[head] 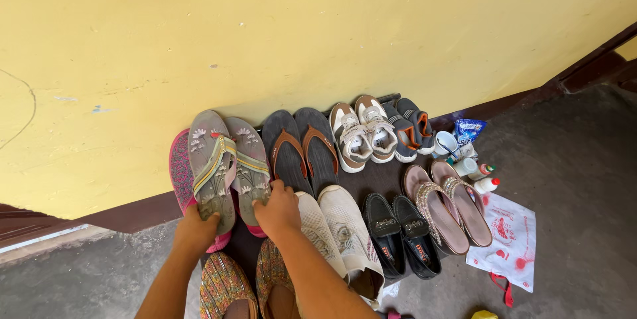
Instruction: The person organizes footwear by picking up various shoes and sandals from the floor, pairing them, and placing them on a multi-tier shoe rack. They also wipe the floor with a plastic bag and gather debris into a cloth.
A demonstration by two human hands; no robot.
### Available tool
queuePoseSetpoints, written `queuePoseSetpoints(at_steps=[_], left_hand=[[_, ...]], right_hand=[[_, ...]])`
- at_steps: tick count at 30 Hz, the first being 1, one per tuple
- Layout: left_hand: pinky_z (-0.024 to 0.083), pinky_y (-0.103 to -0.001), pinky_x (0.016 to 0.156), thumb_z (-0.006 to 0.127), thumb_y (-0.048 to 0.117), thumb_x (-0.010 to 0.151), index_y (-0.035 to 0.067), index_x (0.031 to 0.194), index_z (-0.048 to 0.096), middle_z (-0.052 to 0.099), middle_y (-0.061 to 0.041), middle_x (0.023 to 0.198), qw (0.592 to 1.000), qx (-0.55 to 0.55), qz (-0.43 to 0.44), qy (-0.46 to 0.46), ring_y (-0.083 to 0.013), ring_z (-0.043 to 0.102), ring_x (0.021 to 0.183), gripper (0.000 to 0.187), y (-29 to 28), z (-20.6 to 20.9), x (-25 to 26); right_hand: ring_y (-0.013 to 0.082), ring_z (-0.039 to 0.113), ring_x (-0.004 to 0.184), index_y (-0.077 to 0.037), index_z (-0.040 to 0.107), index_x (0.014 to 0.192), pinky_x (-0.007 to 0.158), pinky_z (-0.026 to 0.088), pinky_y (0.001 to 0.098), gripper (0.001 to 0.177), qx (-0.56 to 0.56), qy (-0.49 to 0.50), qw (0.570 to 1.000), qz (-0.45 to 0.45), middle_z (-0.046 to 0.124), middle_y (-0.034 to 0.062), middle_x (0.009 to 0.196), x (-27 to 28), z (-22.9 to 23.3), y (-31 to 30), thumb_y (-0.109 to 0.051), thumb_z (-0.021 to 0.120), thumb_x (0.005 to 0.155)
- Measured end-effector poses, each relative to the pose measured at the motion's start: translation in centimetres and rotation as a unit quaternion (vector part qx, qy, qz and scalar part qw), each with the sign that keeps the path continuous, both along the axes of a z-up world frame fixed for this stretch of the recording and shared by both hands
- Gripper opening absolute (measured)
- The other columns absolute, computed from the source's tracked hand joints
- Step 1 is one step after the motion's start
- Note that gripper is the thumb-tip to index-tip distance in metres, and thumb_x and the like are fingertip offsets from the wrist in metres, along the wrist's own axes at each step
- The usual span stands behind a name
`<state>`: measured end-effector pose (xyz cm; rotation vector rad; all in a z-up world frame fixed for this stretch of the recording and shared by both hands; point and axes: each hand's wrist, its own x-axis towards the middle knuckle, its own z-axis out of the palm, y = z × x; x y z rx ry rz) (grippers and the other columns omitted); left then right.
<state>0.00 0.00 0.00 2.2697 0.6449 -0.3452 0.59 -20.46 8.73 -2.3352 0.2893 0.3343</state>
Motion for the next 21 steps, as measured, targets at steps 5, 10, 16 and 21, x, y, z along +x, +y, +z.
queuePoseSetpoints(at_steps=[5,10,16,21], left_hand=[[0.048,-0.052,0.105,0.07,0.041,0.087,0.005,0.144,0.049,0.064,-0.033,0.13,0.999,0.033,-0.01,-0.031,-0.0485,0.06,0.124,0.071,-1.2,2.5,-0.7],[0.043,-0.057,0.103,0.071,0.043,0.086,0.008,0.146,0.044,0.045,-0.031,0.145,0.984,0.133,0.019,-0.113,-0.0497,0.047,0.13,0.075,-6.2,9.8,-1.7],[0.043,-0.047,0.112,0.06,0.056,0.086,0.009,0.139,0.06,0.061,-0.021,0.141,0.921,-0.068,-0.252,-0.289,-0.0379,0.056,0.134,0.071,-14.3,21.8,-0.6],[0.033,-0.05,0.115,0.061,0.076,0.079,0.011,0.151,0.043,0.042,-0.02,0.155,0.832,-0.217,-0.495,-0.122,-0.0366,0.036,0.147,0.099,-20.1,30.3,-3.3]], right_hand=[[0.0393,0.049,0.127,-0.006,0.046,0.136,0.1,0.049,0.0487,0.056,-0.035,-0.07,0.996,0.034,0.051,0.0198,0.13,-0.6,1.6,-1.1,-0.02,0.071,0.089],[0.0373,0.053,0.121,-0.007,0.049,0.131,0.097,0.047,0.0501,0.05,-0.147,-0.129,0.974,0.117,0.054,0.0178,0.124,-0.8,3.5,-2.7,-0.017,0.071,0.087],[0.0351,0.057,0.116,-0.009,0.053,0.124,0.096,0.046,0.0503,0.05,-0.246,-0.158,0.937,0.191,0.057,0.0148,0.12,1.5,6.7,-5.0,-0.014,0.075,0.079],[0.0348,0.062,0.106,-0.007,0.055,0.121,0.089,0.05,0.0509,0.044,-0.288,-0.14,0.915,0.246,0.059,0.0157,0.115,3.2,9.3,-6.7,-0.02,0.075,0.084]])
